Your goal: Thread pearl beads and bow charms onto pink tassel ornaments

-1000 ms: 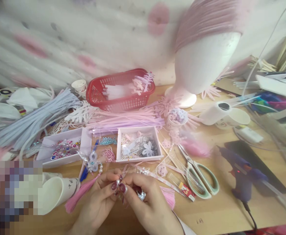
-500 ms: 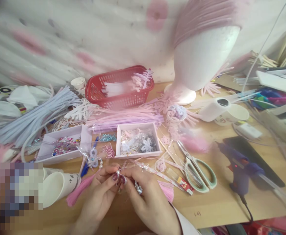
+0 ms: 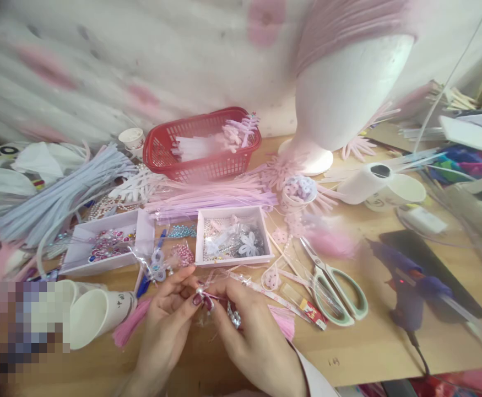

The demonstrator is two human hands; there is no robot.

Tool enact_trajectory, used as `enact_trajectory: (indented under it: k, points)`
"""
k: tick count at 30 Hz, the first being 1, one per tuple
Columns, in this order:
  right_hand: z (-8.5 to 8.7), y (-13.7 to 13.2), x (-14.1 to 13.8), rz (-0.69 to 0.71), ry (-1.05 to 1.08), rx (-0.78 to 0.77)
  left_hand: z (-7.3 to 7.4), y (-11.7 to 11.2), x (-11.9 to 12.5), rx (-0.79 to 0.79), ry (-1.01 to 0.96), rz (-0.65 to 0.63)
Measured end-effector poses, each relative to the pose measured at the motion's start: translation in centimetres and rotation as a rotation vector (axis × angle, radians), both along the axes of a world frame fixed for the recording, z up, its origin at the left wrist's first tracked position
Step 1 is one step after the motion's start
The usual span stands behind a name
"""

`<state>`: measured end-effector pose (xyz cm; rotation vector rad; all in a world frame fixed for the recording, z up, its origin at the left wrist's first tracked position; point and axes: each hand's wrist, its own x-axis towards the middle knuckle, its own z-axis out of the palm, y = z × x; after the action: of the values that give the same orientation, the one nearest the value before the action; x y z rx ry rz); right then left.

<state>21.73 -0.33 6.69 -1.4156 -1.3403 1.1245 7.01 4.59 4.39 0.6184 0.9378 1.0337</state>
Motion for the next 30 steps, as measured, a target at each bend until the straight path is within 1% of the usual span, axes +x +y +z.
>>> enact_trajectory:
  k: [8, 11, 15, 18, 20, 23, 26, 28, 30]
  points:
    - [-0.1, 0.0, 0.1, -0.053, -0.036, 0.058, -0.6, -0.3, -0.1, 0.068, 0.026, -0.049]
    - [-0.1, 0.0, 0.2, -0.046, -0.037, 0.064, -0.6, -0.4, -0.2, 0.101, 0.060, -0.062]
    - [-0.1, 0.1, 0.2, -0.014, -0.025, 0.062, -0.7, -0.6, -0.3, 0.121, 0.119, -0.024]
    - [-0.1, 0.1, 0.2, -0.027, -0.008, 0.064, -0.8, -0.6, -0.3, 0.131, 0.154, -0.024]
    - [-0.1, 0.2, 0.2, -0.035, -0.009, 0.074, -0.8, -0.5, -0.3, 0.152, 0.207, -0.053]
    - [-0.2, 0.2, 0.1, -0.037, -0.022, 0.079, -0.8, -0.4, -0.5, 0.240, 0.372, -0.109]
    - [-0.6, 0.0, -0.2, -0.055, -0.056, 0.042, -1.2, -0.6, -1.0, 0.303, 0.509, -0.092]
    - [-0.9, -0.3, -0.6, -0.067, -0.075, 0.033, -1.7, -0.9, -1.4, 0.260, 0.531, -0.072]
    - [-1.2, -0.8, -1.0, -0.075, -0.107, 0.042, -2.2, -1.4, -1.9, 0.147, 0.514, -0.051]
